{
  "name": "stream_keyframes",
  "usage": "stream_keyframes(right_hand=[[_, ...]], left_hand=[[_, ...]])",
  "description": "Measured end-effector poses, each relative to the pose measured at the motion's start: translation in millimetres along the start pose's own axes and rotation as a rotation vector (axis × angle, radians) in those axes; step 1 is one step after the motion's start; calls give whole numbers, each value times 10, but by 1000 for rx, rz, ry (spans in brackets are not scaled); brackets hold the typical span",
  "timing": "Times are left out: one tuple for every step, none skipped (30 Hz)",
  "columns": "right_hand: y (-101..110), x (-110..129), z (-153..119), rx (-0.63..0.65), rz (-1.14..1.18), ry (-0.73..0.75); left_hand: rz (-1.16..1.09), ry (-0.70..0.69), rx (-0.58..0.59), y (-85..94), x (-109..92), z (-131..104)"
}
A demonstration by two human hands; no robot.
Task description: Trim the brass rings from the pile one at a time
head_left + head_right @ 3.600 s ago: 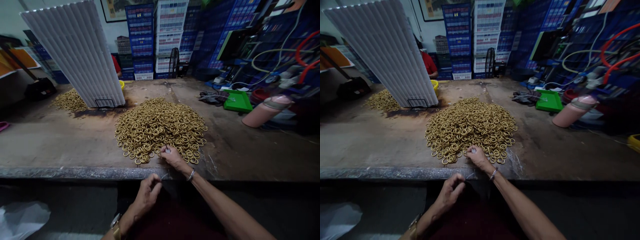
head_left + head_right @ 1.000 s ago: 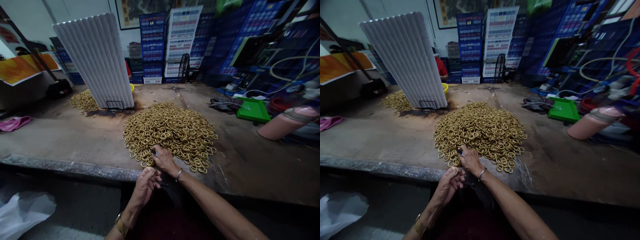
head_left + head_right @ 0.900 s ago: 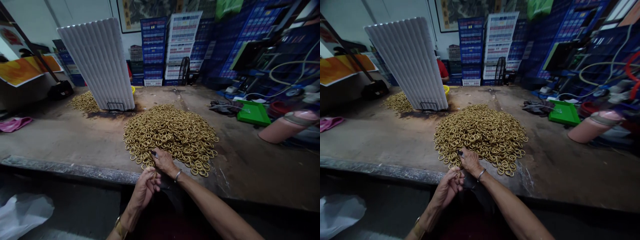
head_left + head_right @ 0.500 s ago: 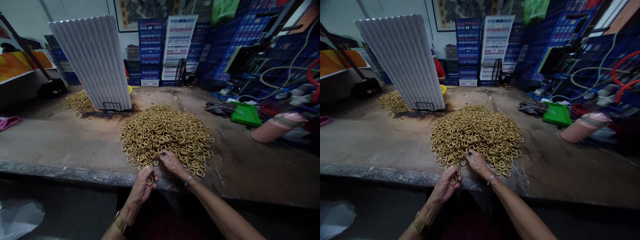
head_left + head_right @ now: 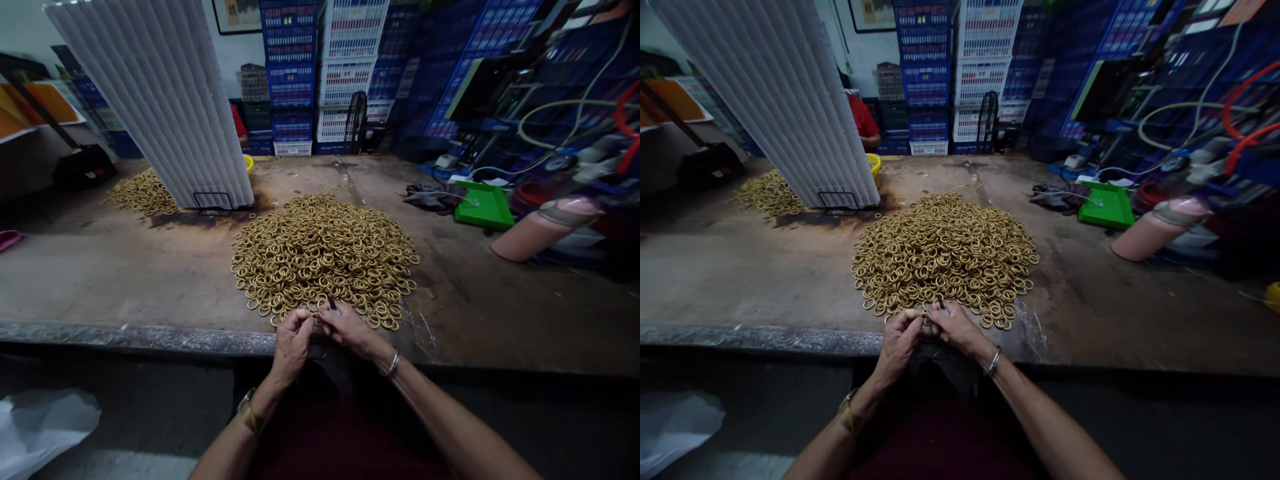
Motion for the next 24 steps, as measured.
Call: stream_keyframes(right_hand=[[-26, -56, 2, -2, 64, -35], [-50, -98, 4, -4, 111, -58], [-68, -124, 6, -7, 143, -68], [-74, -135, 10, -18, 163, -63], [-67, -136, 13, -35, 173, -50], [-53, -132, 16, -56, 176, -34], [-33, -125, 18, -78, 172, -19], [-12, -117, 19, -100, 164, -6], [6, -108, 19, -118, 151, 5], [23, -96, 18, -133, 130, 12], [39, -81, 15, -147, 100, 20], [54, -57, 10, -160, 60, 32], [69, -21, 2, -174, 12, 50], [82, 28, -9, -187, -45, 78], [90, 87, -24, -199, -106, 114], [91, 151, -41, -205, -166, 155], [82, 212, -60, -206, -220, 194], [69, 261, -77, -203, -263, 226], [51, 293, -90, -193, -292, 246], [36, 307, -100, -182, -303, 252], [24, 306, -105, -173, -297, 246], [16, 295, -106, -166, -282, 235], [10, 281, -106, -160, -261, 221], [7, 266, -103, -156, -240, 209]], left_hand=[[15, -36, 0, -6, -29, -15], [26, -58, 4, -13, -42, -29], [29, -63, 9, -19, -34, -41], [26, -49, 11, -20, -5, -49], [16, -21, 11, -16, 40, -54], [2, 15, 6, -7, 92, -59], [-7, 53, -1, 2, 142, -64], [-10, 85, -8, 11, 181, -70], [-10, 111, -10, 13, 206, -77], [-9, 130, -4, 6, 219, -85], [-9, 146, 9, -9, 222, -94], [-13, 160, 25, -29, 221, -105], [-22, 176, 44, -51, 221, -118], [-40, 198, 61, -73, 228, -132], [-65, 224, 77, -91, 243, -146], [-97, 252, 91, -108, 264, -161], [-129, 279, 102, -119, 289, -174], [-158, 298, 112, -127, 310, -184], [-183, 309, 119, -132, 326, -190], [-201, 312, 126, -134, 336, -194], [-214, 309, 135, -137, 340, -197], [-225, 304, 142, -140, 341, -200], [-238, 301, 148, -143, 340, -204], [-250, 300, 152, -147, 338, -210]])
Point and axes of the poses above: each hand's wrist, its own z-axis towards the middle knuckle, its own y-axis out of the back of the hand, x = y × z, the point moved 10 cm from there along z, towards the middle knuckle, and after that the axes turned 3 degrees about z, right-handed, at the moved point
